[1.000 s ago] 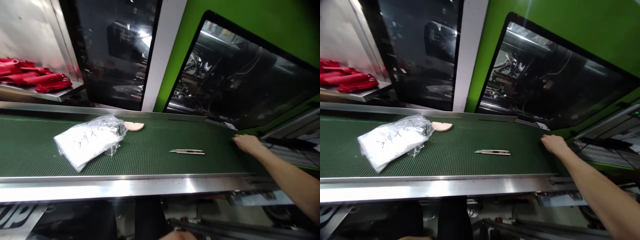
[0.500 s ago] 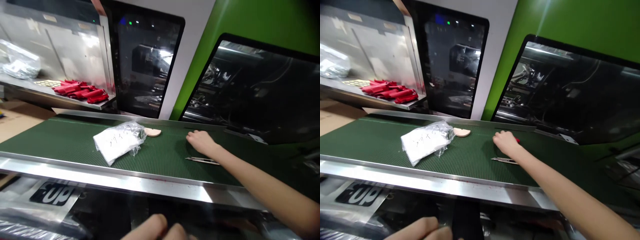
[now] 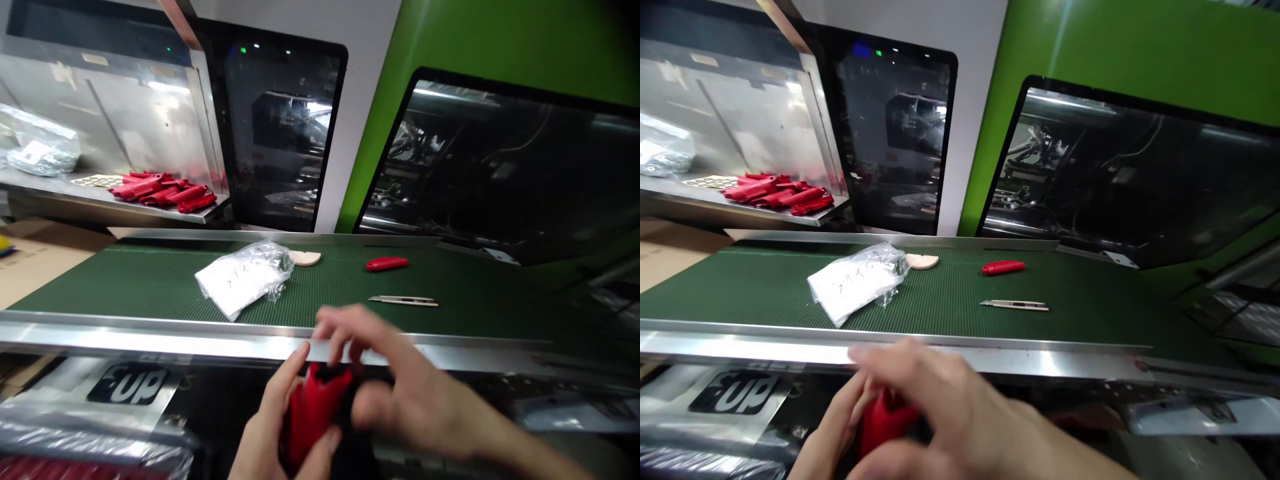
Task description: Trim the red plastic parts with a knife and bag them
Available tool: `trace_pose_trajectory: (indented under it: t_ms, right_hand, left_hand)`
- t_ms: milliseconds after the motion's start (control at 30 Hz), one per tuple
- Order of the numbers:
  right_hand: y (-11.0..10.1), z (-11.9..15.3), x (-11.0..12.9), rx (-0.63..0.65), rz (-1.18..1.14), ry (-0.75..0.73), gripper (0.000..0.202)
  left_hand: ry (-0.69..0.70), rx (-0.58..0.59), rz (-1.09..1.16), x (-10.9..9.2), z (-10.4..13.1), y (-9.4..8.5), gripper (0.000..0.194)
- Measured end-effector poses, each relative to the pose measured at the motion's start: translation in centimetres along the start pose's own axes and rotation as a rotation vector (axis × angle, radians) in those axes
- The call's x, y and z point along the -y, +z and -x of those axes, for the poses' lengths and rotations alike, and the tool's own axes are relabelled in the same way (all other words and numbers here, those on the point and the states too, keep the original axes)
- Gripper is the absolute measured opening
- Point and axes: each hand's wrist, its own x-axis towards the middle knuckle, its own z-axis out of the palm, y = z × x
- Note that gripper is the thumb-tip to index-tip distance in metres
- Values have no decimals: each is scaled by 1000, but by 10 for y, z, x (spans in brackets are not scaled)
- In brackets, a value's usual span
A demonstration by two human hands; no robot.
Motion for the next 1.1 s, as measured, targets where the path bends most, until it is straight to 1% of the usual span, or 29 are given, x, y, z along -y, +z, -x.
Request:
trace_pose_trajectory:
  t_ms: [33,67,133,200,233,267,300,367,433,500,533,600,667,700,733,767,800,833,900,933,1000,1100]
  right_hand:
    - [-6,4,-14,-12,71,97,60]
    - [-15,10,-34,-58,267,245,57]
    - [-34,25,-84,-92,397,405,44]
    - [-48,46,-136,-34,494,528,34]
    - [-52,57,-158,-3,536,582,29]
    - [-54,67,-176,26,570,624,24]
    - [-56,77,-189,50,599,650,21]
    - [-57,90,-200,82,640,662,18]
    - [-56,94,-194,67,669,629,16]
    - [-52,91,-174,-29,699,576,19]
    - [-48,87,-158,-107,711,548,23]
    - [-34,82,-120,-285,712,498,29]
    - [-11,81,-75,-382,635,454,25]
    - [3,83,-54,-363,561,444,20]
    - [19,87,-35,-301,469,440,15]
    - [35,91,-18,-219,342,427,15]
    - [51,97,-4,-137,89,478,16]
    - [67,103,7,-85,-108,535,16]
    - [94,116,21,-20,-415,662,22]
    - [105,122,24,-6,-510,716,24]
    - [121,132,27,-29,-595,792,26]
    - [131,144,24,-160,-565,925,24]
  left_hand:
    - [-52,-11,2,0,7,0,57]
    - [-98,-12,1,0,13,-1,58]
    - [-231,2,75,0,23,-6,59]
    - [-344,16,162,1,31,-11,61]
    - [-377,11,182,3,35,-13,60]
    - [-400,-1,181,4,38,-15,59]
    - [-415,-17,166,6,42,-16,56]
    - [-444,-47,128,10,49,-17,51]
    - [-479,-76,109,12,57,-17,47]
    - [-508,-112,126,15,63,-17,46]
    - [-526,-124,148,16,66,-16,45]
    - [-573,-145,230,18,70,-15,43]
    - [-623,-169,341,20,71,-14,40]
    - [-638,-186,399,21,71,-13,40]
    - [-648,-212,449,22,70,-12,40]
    - [-653,-243,488,23,68,-11,39]
    - [-652,-273,517,24,67,-11,37]
    - [-648,-300,537,25,65,-10,36]
    - [-626,-350,543,28,61,-8,32]
    - [-604,-368,540,29,60,-7,29]
    - [-560,-388,533,32,59,-5,27]
    - [-523,-383,523,36,58,-2,25]
